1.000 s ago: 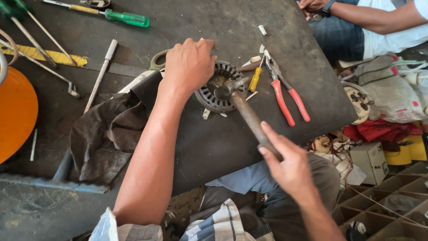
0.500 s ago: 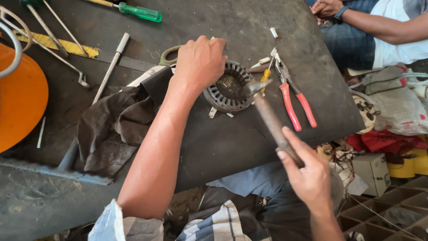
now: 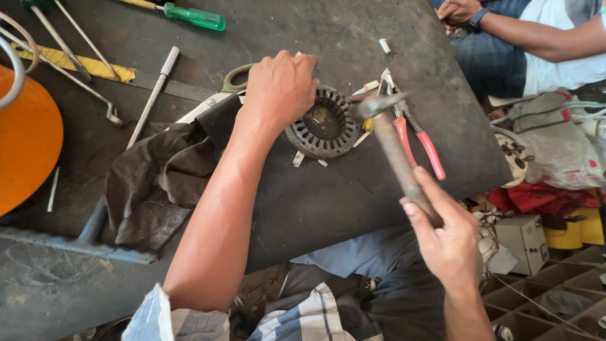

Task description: The person hammers small white plastic inserts into the holes of a round metal ring on a workbench, then holds the ring and presses additional inserts into place by hand, working around the ring one piece at a time.

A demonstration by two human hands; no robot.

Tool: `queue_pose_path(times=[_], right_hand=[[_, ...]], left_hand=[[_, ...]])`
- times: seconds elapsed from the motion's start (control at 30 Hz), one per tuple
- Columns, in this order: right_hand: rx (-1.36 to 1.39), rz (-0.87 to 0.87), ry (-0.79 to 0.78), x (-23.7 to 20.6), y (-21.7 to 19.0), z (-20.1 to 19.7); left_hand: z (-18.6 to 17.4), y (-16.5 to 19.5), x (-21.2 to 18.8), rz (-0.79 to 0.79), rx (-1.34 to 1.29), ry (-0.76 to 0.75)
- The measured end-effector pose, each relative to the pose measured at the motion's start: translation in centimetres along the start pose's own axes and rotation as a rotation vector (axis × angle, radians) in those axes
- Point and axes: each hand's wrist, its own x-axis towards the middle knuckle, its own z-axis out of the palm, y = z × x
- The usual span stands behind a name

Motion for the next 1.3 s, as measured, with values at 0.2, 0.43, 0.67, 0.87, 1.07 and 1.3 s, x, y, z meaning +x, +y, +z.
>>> queue_pose_path(times=[0.2,0.43,0.67,0.87,1.07,1.3], right_hand=[[-0.117,-0.115,-0.044,0.5,-0.4,1.7],[-0.042,-0.005,0.02,0.8,-0.6,-0.1],[-0.124,-0.102,0.004,1.4,-0.5,2.3],[-0.081,-0.088,0.065,1.3,-0.7,1.0],[-0.113,-0.059,0.018,1.8,-0.8,2.4],[-0.04,-0.088,0.089,2.3,-0.9,1.1]], left_hand=[[-0.1,0.0,0.1,-0.006,0.003,-0.005],[-0.1,-0.2,0.0,0.017,0.02,0.011],[-0.1,-0.3,-0.1,0.037,0.03,0.033],[-0.2,-0.2,-0.2,0.029,0.024,0.015],[-0.5,-0.1,-0.1,0.046,0.011,0.023],[-0.9,0.2,-0.1,-0.016,0.001,-0.039]])
